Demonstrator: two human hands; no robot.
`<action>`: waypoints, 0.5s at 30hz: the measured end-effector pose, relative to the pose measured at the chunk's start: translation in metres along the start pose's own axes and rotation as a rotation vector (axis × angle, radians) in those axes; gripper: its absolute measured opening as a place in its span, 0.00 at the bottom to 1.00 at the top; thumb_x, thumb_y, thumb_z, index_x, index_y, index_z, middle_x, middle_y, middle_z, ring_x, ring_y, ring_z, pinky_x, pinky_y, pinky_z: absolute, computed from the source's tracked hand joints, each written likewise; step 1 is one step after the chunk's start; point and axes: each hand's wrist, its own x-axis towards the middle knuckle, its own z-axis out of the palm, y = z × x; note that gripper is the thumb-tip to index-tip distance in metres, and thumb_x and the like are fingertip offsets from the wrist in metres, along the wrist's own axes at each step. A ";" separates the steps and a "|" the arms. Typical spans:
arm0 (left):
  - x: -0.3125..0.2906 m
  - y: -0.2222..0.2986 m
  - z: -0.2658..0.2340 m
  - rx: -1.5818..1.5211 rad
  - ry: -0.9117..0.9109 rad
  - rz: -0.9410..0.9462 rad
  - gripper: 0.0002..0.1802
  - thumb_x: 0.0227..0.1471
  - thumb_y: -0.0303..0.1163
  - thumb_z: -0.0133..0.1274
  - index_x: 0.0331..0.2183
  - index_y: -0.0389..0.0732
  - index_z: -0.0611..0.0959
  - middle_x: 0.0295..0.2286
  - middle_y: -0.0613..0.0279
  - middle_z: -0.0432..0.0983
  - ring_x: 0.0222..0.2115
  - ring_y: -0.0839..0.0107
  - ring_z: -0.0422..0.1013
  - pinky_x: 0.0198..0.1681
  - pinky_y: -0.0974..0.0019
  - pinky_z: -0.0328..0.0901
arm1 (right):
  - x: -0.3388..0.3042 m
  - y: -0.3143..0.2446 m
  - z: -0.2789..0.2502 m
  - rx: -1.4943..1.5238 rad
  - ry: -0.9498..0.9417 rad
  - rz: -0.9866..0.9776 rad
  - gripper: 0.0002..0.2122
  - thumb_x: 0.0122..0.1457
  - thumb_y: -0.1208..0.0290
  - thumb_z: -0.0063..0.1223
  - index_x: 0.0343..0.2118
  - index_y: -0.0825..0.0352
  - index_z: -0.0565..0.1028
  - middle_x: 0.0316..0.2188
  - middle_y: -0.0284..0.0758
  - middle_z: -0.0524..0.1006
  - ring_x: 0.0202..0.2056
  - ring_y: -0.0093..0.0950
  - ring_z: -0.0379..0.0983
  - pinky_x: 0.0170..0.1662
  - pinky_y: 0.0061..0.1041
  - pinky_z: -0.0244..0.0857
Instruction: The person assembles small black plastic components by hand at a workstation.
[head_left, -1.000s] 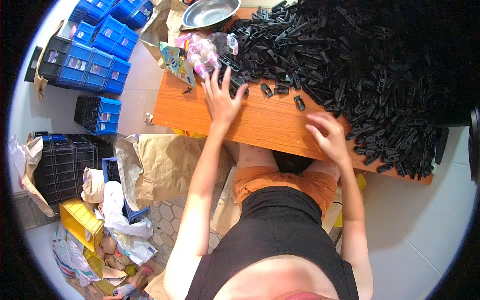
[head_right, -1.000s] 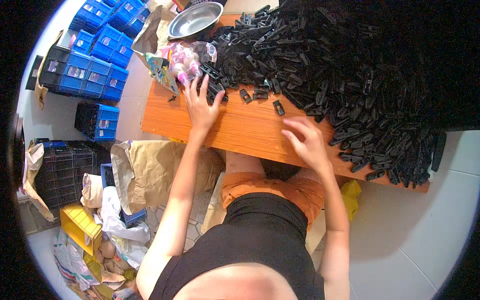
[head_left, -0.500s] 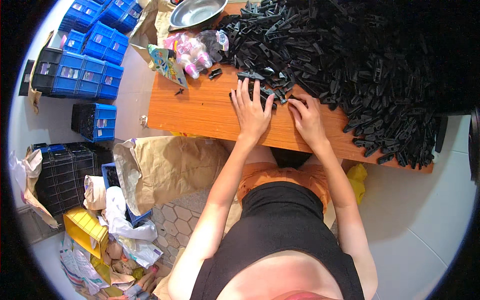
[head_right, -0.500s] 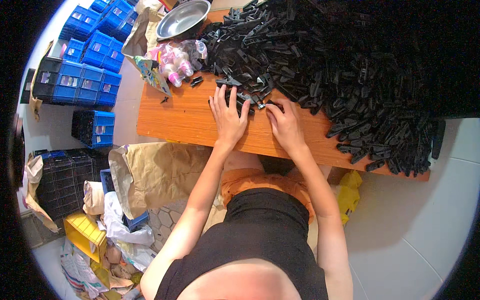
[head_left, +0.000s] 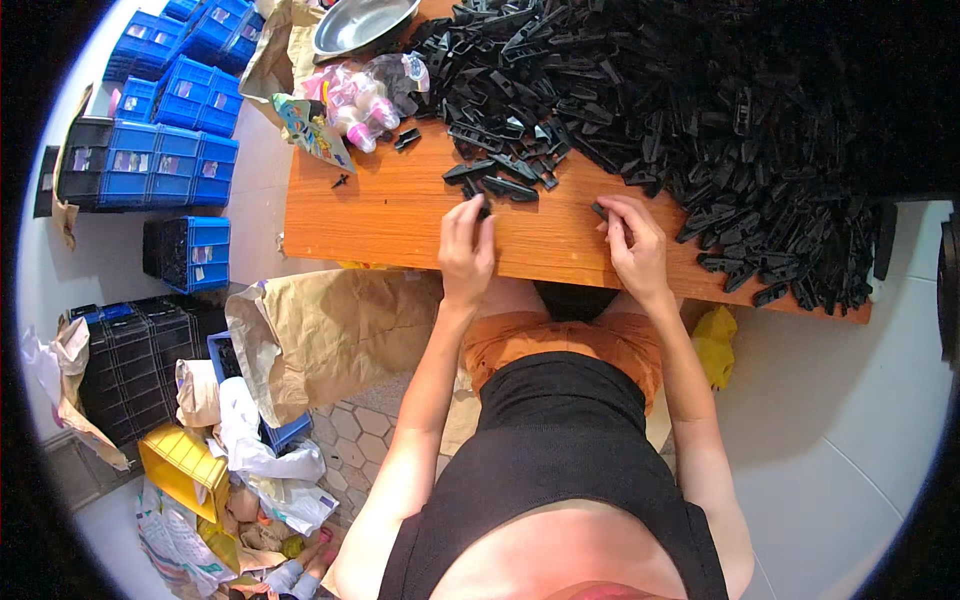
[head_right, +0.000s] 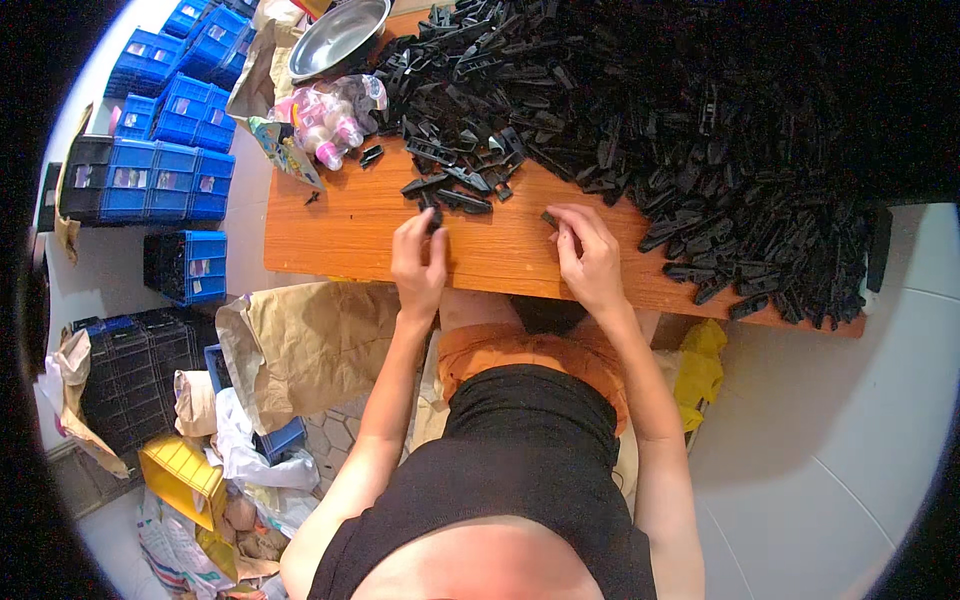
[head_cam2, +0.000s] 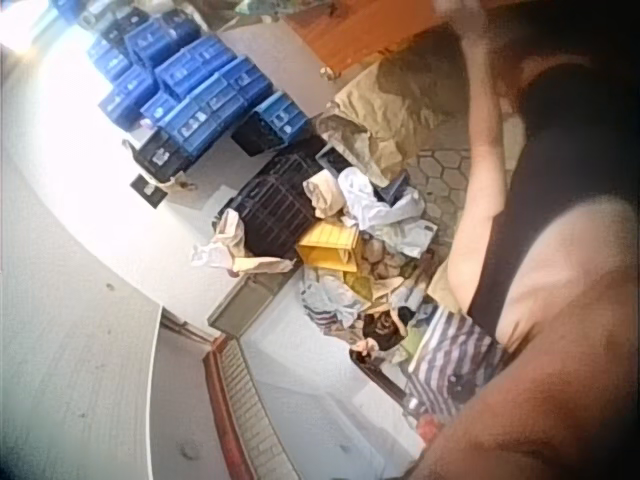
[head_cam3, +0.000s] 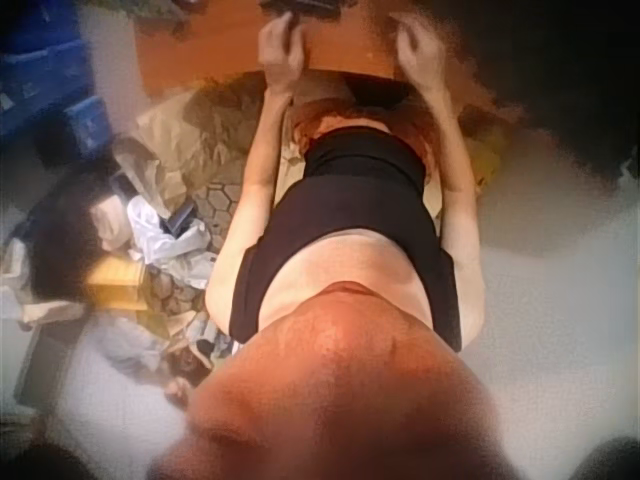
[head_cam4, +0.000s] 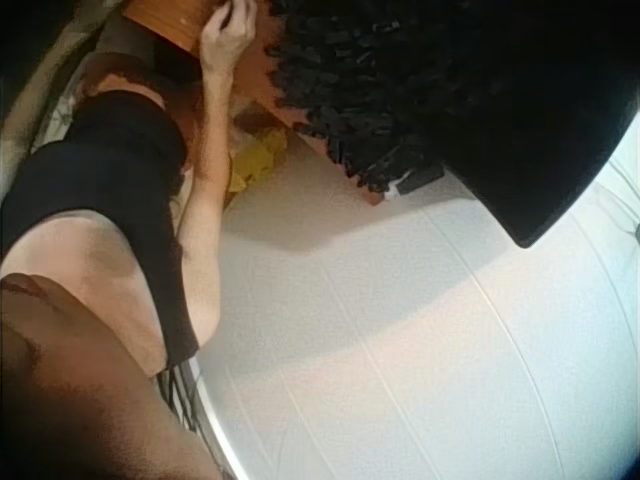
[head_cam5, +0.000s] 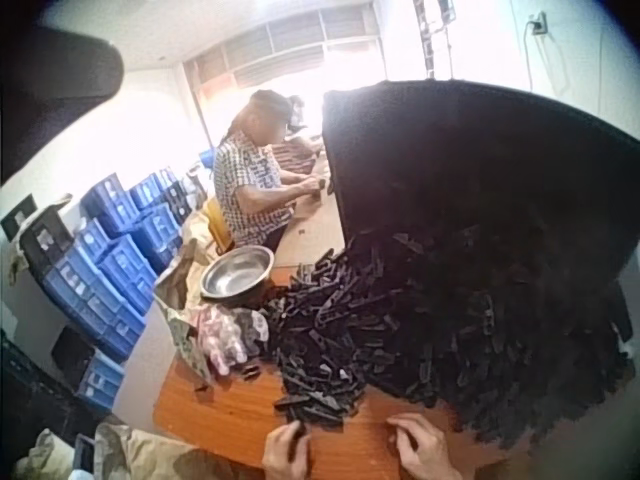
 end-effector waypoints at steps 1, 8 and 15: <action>-0.003 0.003 -0.001 -0.076 0.077 -0.074 0.15 0.56 0.26 0.51 0.46 0.34 0.75 0.39 0.56 0.73 0.36 0.72 0.73 0.38 0.69 0.70 | -0.002 0.000 -0.001 0.009 0.000 0.025 0.10 0.55 0.81 0.52 0.41 0.71 0.74 0.39 0.39 0.75 0.33 0.26 0.75 0.34 0.21 0.69; -0.016 0.032 -0.012 -0.770 -0.059 -0.619 0.17 0.58 0.24 0.48 0.49 0.31 0.72 0.37 0.56 0.76 0.36 0.74 0.75 0.39 0.73 0.70 | -0.011 0.014 -0.003 0.100 -0.068 0.191 0.12 0.53 0.79 0.56 0.42 0.71 0.75 0.38 0.40 0.76 0.35 0.28 0.76 0.35 0.22 0.70; -0.003 0.022 -0.005 -0.043 -0.268 0.009 0.14 0.42 0.32 0.64 0.36 0.46 0.85 0.28 0.63 0.73 0.21 0.71 0.67 0.25 0.67 0.65 | -0.006 0.008 -0.008 -0.087 -0.063 -0.076 0.12 0.48 0.81 0.59 0.38 0.69 0.78 0.35 0.37 0.78 0.36 0.35 0.74 0.40 0.29 0.69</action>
